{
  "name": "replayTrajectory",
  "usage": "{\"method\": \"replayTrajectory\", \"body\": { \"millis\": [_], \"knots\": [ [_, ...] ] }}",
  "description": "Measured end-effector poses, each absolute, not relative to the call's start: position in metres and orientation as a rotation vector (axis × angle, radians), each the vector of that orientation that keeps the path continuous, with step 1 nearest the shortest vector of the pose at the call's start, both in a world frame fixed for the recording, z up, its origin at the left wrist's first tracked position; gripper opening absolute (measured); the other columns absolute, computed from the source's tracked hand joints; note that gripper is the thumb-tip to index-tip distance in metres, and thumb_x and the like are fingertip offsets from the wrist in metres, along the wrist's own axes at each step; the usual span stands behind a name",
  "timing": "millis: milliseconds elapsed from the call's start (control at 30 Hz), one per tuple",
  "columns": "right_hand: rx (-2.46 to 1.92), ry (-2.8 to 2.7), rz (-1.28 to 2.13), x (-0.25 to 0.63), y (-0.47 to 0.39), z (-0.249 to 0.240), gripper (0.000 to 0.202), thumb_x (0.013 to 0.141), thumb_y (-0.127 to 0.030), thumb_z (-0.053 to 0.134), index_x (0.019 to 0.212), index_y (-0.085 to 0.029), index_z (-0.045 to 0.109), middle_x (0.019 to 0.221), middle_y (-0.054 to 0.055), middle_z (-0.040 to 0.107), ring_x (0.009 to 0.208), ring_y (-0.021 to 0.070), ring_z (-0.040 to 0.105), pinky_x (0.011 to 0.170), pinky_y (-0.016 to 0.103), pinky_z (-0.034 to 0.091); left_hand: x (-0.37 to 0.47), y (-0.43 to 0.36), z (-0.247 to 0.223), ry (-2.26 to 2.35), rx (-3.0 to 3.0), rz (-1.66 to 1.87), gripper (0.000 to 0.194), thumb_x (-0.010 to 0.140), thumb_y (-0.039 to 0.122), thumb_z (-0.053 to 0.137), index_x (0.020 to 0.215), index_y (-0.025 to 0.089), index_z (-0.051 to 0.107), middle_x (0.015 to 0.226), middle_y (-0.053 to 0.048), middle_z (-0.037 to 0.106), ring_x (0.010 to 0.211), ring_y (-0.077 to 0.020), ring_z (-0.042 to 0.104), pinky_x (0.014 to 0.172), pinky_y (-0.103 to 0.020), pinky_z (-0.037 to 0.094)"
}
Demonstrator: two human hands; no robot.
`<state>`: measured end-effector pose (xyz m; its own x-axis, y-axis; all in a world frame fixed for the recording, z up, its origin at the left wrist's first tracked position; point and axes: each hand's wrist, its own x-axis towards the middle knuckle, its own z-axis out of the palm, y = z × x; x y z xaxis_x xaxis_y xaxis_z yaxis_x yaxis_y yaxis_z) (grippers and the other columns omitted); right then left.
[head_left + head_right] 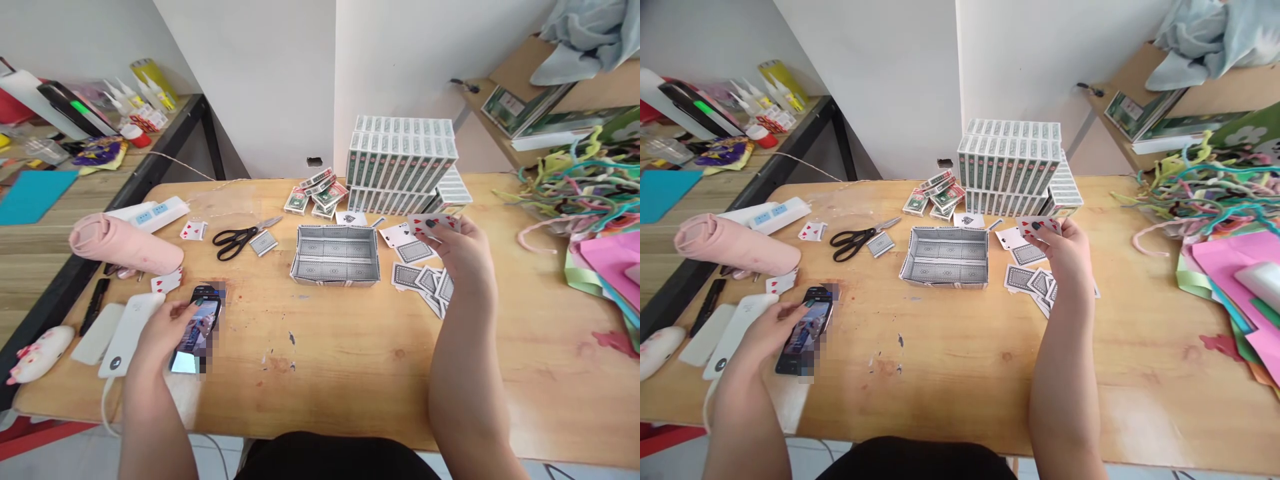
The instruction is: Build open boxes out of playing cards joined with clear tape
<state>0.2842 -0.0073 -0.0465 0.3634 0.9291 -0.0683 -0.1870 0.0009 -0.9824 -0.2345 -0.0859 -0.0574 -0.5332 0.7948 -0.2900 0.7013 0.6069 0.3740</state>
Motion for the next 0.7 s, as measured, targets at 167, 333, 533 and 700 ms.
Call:
{"method": "replayTrajectory", "body": {
  "millis": [167, 333, 533, 700],
  "knots": [
    [-1.241, -0.738, 1.042, 0.285, -0.007, -0.048, 0.025, 0.058, -0.019, 0.079, 0.07, -0.024, 0.058, 0.079, -0.001, 0.067, 0.087, 0.0238, 0.068, 0.087, 0.049, 0.054, -0.23, -0.087, -0.057, 2.38, 1.075, 0.385, 0.028, 0.068, 0.041, 0.056, 0.085, 0.02, 0.06, 0.08, -0.003, 0.071, 0.083, -0.0257, 0.066, 0.067, -0.03, 0.049],
    [-1.23, -0.743, 1.059, 0.286, -0.007, -0.05, 0.025, 0.059, -0.02, 0.08, 0.071, -0.021, 0.059, 0.083, 0.001, 0.068, 0.088, 0.026, 0.069, 0.086, 0.049, 0.055, -0.226, -0.093, -0.046, 2.306, 1.001, 0.454, 0.032, 0.065, 0.039, 0.061, 0.09, 0.018, 0.06, 0.088, -0.003, 0.07, 0.086, -0.0226, 0.065, 0.067, -0.027, 0.049],
    [-1.231, -0.74, 1.07, 0.287, -0.006, -0.051, 0.027, 0.059, -0.019, 0.081, 0.072, -0.02, 0.058, 0.085, 0.002, 0.069, 0.09, 0.0252, 0.068, 0.085, 0.047, 0.056, -0.226, -0.097, -0.039, 2.315, 0.944, 0.465, 0.033, 0.068, 0.036, 0.062, 0.094, 0.016, 0.061, 0.094, -0.005, 0.069, 0.089, -0.0224, 0.064, 0.069, -0.028, 0.05],
    [-1.228, -0.724, 1.09, 0.286, -0.007, -0.049, 0.028, 0.059, -0.018, 0.081, 0.072, -0.019, 0.056, 0.086, 0.004, 0.068, 0.091, 0.0246, 0.068, 0.084, 0.045, 0.057, -0.22, -0.089, -0.046, 2.288, 1.033, 0.471, 0.031, 0.067, 0.033, 0.064, 0.091, 0.015, 0.062, 0.084, -0.003, 0.071, 0.08, -0.02, 0.066, 0.069, -0.027, 0.051]
  ]
}}
